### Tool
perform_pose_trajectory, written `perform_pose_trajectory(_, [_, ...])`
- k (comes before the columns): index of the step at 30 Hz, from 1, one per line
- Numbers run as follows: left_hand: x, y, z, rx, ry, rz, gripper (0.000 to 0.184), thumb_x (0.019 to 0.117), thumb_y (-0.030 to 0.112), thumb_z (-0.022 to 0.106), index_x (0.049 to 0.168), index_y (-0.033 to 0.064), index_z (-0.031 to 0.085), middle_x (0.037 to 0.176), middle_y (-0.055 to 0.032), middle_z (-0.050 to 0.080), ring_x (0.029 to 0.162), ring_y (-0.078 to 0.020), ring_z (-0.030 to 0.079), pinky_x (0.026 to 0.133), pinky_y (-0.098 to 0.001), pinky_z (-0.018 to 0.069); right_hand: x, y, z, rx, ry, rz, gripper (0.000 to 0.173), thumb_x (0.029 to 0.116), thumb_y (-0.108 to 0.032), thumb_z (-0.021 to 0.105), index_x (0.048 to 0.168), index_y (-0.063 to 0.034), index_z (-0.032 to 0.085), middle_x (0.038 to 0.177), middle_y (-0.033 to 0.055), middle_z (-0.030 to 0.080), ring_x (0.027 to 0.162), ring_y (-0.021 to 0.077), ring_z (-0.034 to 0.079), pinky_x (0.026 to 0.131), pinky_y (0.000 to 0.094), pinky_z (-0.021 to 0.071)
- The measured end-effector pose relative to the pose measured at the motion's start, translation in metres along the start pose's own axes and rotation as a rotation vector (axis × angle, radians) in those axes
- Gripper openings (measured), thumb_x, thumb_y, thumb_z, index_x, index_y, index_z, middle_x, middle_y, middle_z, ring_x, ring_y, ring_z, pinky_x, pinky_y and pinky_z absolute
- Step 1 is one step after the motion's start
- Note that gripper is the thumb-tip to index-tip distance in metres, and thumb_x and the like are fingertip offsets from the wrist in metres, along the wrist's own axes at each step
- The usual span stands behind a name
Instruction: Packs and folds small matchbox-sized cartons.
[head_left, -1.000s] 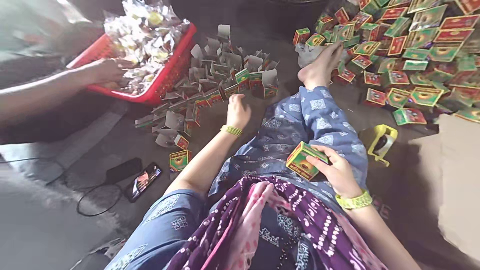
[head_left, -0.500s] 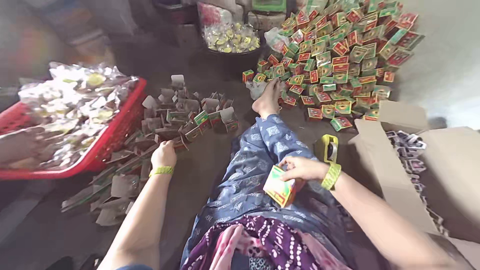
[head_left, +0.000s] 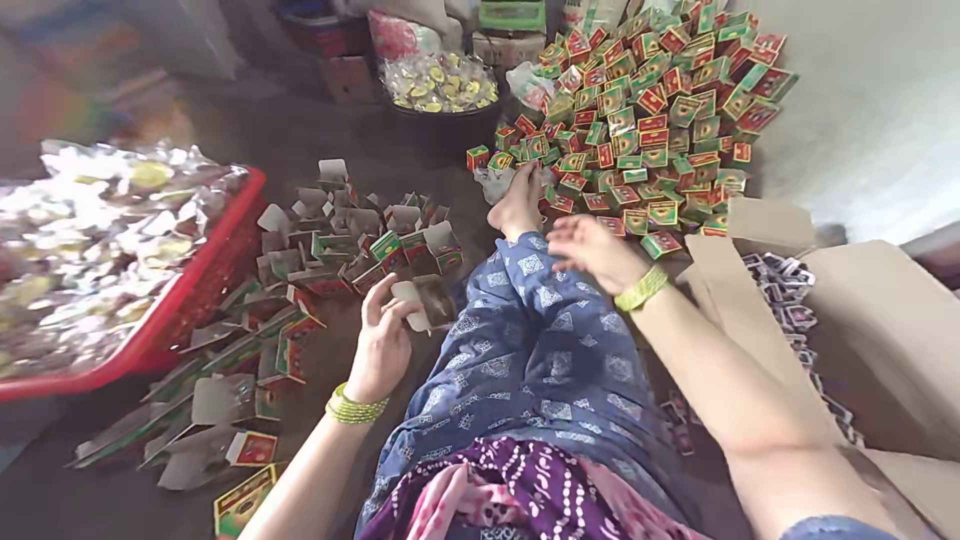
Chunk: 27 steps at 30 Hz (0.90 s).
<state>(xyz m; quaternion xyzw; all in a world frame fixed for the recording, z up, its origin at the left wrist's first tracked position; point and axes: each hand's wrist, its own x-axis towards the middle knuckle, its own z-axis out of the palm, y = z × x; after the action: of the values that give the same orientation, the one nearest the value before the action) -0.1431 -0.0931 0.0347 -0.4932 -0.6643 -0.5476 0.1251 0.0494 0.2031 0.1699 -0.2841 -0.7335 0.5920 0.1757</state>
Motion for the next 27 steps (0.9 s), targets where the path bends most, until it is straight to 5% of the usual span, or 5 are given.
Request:
perform_pose_trajectory(6, [0.014, 0.065, 0.046, -0.696, -0.281, -0.024, 0.018, 0.1042, 0.013, 0.055, 0.113, 0.0222, 0.068, 0.144, -0.0053, 0.055, 0.137, -0.0216, 0.05, 0.112, -0.0426, 0.0461, -0.063, 0.067, 0.024, -0.062, -0.571, -0.224, 0.098, 0.073, -0.02, 0.09, 0.154, -0.0019, 0.037, 0.149, 0.012, 0.052, 0.111, 0.0147, 0.064, 0.079, 0.0305, 0.0581])
perform_pose_trajectory(11, [0.005, 0.097, 0.085, -1.042, -0.418, -0.167, 0.024, 0.1056, 0.014, 0.051, 0.128, 0.0102, 0.059, 0.137, -0.0059, 0.062, 0.131, -0.0205, 0.056, 0.112, -0.0428, 0.0465, -0.114, 0.081, 0.006, 0.178, -0.745, -0.171, 0.059, 0.0751, -0.005, 0.087, 0.128, -0.0057, 0.062, 0.114, 0.0022, 0.074, 0.102, 0.0115, 0.071, 0.09, 0.0331, 0.0605])
perform_pose_trajectory(17, [-0.023, 0.104, 0.12, -1.153, -0.589, -0.619, 0.095, 0.099, 0.071, 0.037, 0.155, -0.004, 0.021, 0.14, -0.0132, 0.06, 0.123, -0.0227, 0.063, 0.101, -0.0437, 0.0561, -0.15, 0.116, -0.001, 0.121, -0.15, -0.192, 0.058, 0.0761, -0.013, 0.09, 0.127, -0.0012, 0.064, 0.111, 0.0053, 0.073, 0.096, 0.0131, 0.07, 0.087, 0.0344, 0.0607])
perform_pose_trajectory(23, [-0.047, 0.092, 0.142, -0.831, -0.659, -0.516, 0.079, 0.0673, 0.006, 0.093, 0.132, -0.007, 0.05, 0.116, -0.009, 0.073, 0.107, -0.018, 0.072, 0.098, -0.0372, 0.0602, -0.164, 0.124, -0.021, -0.096, 0.203, -0.024, 0.045, 0.0996, -0.034, 0.067, 0.134, -0.0053, 0.062, 0.119, 0.0081, 0.071, 0.08, 0.0152, 0.071, 0.066, 0.0345, 0.0628])
perform_pose_trajectory(27, [-0.051, 0.084, 0.141, -0.886, -0.571, -0.534, 0.076, 0.0697, 0.0, 0.09, 0.134, -0.0049, 0.05, 0.116, -0.0132, 0.073, 0.107, -0.0264, 0.072, 0.098, -0.0451, 0.0603, -0.154, 0.168, -0.1, -0.574, 0.46, 0.201, 0.032, 0.1031, -0.026, 0.06, 0.126, -0.0049, 0.068, 0.119, 0.0138, 0.071, 0.109, 0.0248, 0.069, 0.097, 0.0463, 0.0557])
